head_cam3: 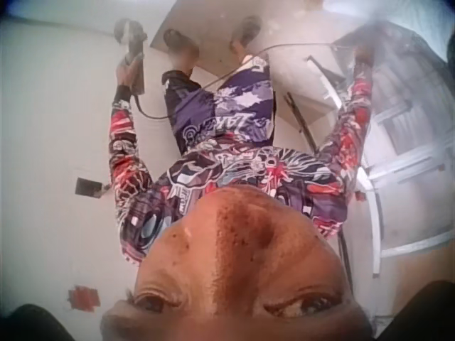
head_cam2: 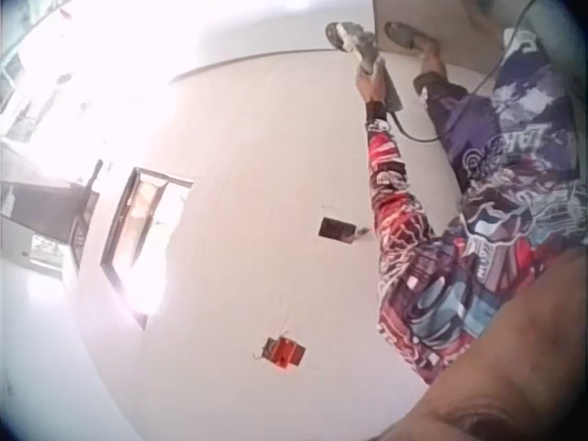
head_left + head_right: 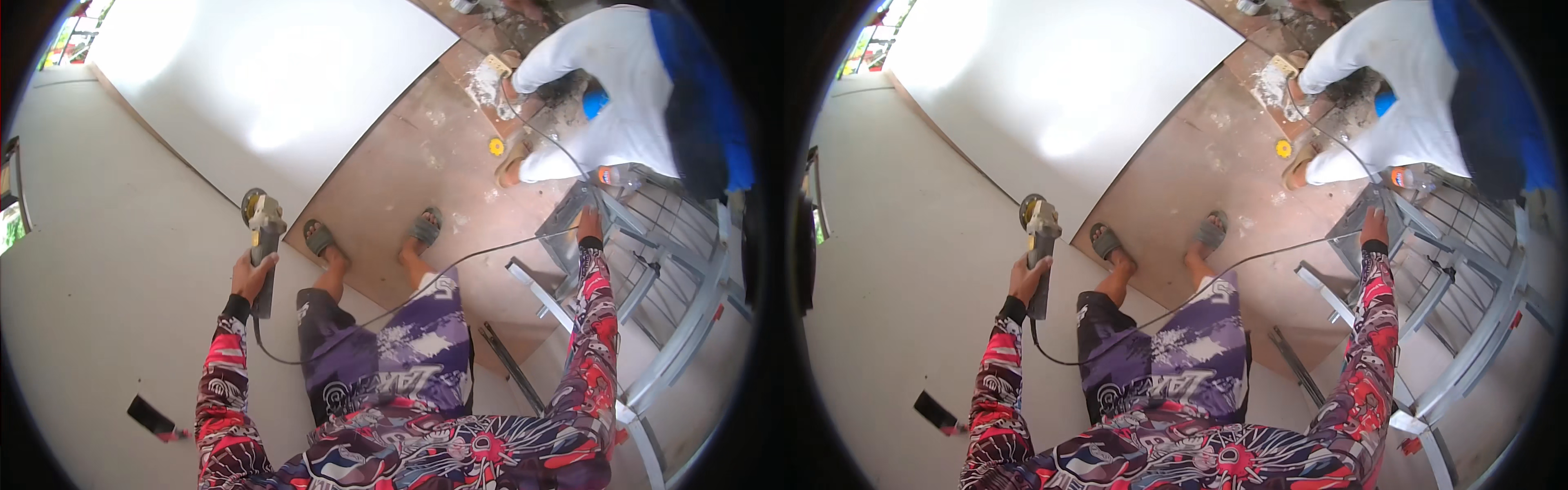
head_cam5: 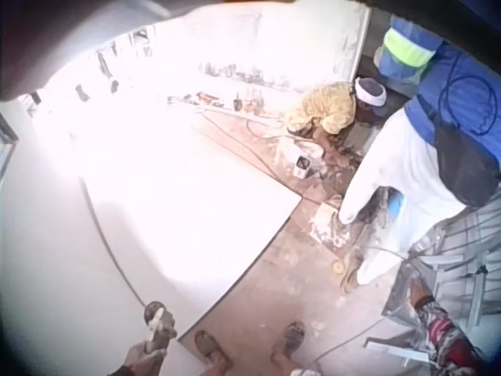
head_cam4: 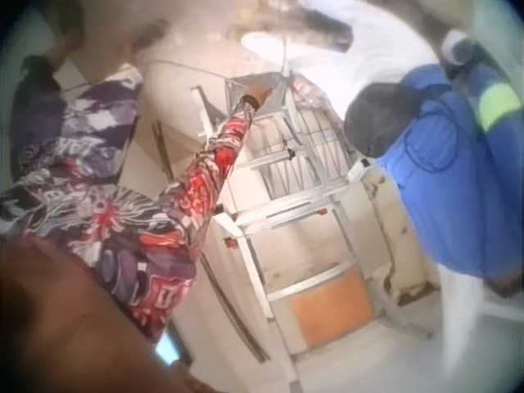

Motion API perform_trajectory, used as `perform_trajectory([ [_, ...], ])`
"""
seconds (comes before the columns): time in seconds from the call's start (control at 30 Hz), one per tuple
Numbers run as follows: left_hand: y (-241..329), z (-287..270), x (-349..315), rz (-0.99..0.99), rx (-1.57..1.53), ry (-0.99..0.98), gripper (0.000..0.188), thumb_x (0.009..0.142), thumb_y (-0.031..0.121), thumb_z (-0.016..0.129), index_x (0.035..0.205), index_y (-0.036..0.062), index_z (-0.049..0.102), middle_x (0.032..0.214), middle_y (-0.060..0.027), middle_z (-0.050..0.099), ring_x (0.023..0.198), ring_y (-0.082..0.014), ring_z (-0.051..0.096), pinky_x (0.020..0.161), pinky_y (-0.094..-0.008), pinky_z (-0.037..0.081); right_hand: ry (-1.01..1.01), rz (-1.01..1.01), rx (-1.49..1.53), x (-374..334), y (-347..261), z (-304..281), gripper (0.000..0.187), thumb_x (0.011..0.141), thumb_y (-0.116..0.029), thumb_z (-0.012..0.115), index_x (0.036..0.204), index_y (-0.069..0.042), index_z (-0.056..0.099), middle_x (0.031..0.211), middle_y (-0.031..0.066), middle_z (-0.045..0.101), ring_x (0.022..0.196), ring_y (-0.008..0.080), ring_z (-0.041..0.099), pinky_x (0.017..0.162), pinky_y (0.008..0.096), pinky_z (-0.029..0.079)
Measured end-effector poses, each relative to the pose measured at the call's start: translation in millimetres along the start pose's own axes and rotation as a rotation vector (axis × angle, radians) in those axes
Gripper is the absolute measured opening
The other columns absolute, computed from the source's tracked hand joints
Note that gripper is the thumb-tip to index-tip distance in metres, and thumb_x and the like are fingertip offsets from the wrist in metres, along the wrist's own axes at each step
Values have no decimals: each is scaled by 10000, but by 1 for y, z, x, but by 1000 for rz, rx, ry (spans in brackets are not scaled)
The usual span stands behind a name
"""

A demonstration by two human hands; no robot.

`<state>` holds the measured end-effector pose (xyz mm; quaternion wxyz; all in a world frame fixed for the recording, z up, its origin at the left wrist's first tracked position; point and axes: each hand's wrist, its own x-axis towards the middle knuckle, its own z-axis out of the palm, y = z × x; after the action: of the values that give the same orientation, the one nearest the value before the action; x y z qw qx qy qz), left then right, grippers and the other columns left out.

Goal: The person uses a power grinder to trim the edge of a white panel on the floor and later wipes the surface of the panel with a red cloth.

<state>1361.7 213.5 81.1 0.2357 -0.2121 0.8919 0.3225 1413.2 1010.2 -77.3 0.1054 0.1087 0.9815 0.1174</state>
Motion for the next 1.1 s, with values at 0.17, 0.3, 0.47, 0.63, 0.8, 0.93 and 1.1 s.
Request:
perform_trajectory([
  [0.17,-21,53,112,-32,-436,-175,356,755,298,728,910,-13,647,719,-25,616,595,-93,548,552,-270,453,-439,-271,-105,42,20,44,452,786,13,539,1232,-57,531,1241,218,554,1197,383,502,1011,455,422],
  [0.3,-78,17,113,-19,-521,-44,322,732,237,732,900,-15,622,734,-42,625,607,-108,581,561,-270,473,-918,-433,-115,41,-189,8,493,773,-48,574,1257,-143,580,1245,170,591,1186,329,549,999,425,453],
  [0.47,-98,12,151,-165,-490,-46,350,694,164,717,942,-4,535,723,-63,582,565,-163,605,521,-310,495,-588,-613,110,119,-333,96,359,803,-183,633,1149,-92,653,1108,177,656,1066,363,602,935,440,480],
  [0.63,-151,27,146,-174,-429,27,319,679,194,706,899,29,543,678,-55,563,515,-168,569,494,-310,491,-860,-347,1698,113,-587,159,371,956,-211,554,1258,-1,513,1145,126,661,1054,266,650,851,425,557],
  [0.8,-170,72,125,-153,-597,-55,345,643,129,704,906,-1,522,653,-72,567,488,-186,588,456,-321,515,-1033,-142,2499,50,-704,170,390,982,-280,532,1249,2,512,1213,186,601,1038,289,638,841,433,564],
  [0.93,-164,52,116,-209,-542,-24,345,660,117,720,903,-21,518,643,-81,590,494,-178,597,471,-313,519,-1090,170,2133,23,-753,80,425,947,-347,591,1164,14,541,1083,121,610,922,235,630,803,409,559],
  [1.1,-147,93,118,-77,-504,-40,366,674,126,735,928,-21,515,685,-90,619,533,-175,616,508,-313,526,-817,331,2250,34,-746,81,370,917,-352,644,852,7,587,793,45,551,625,151,535,618,348,514],
])
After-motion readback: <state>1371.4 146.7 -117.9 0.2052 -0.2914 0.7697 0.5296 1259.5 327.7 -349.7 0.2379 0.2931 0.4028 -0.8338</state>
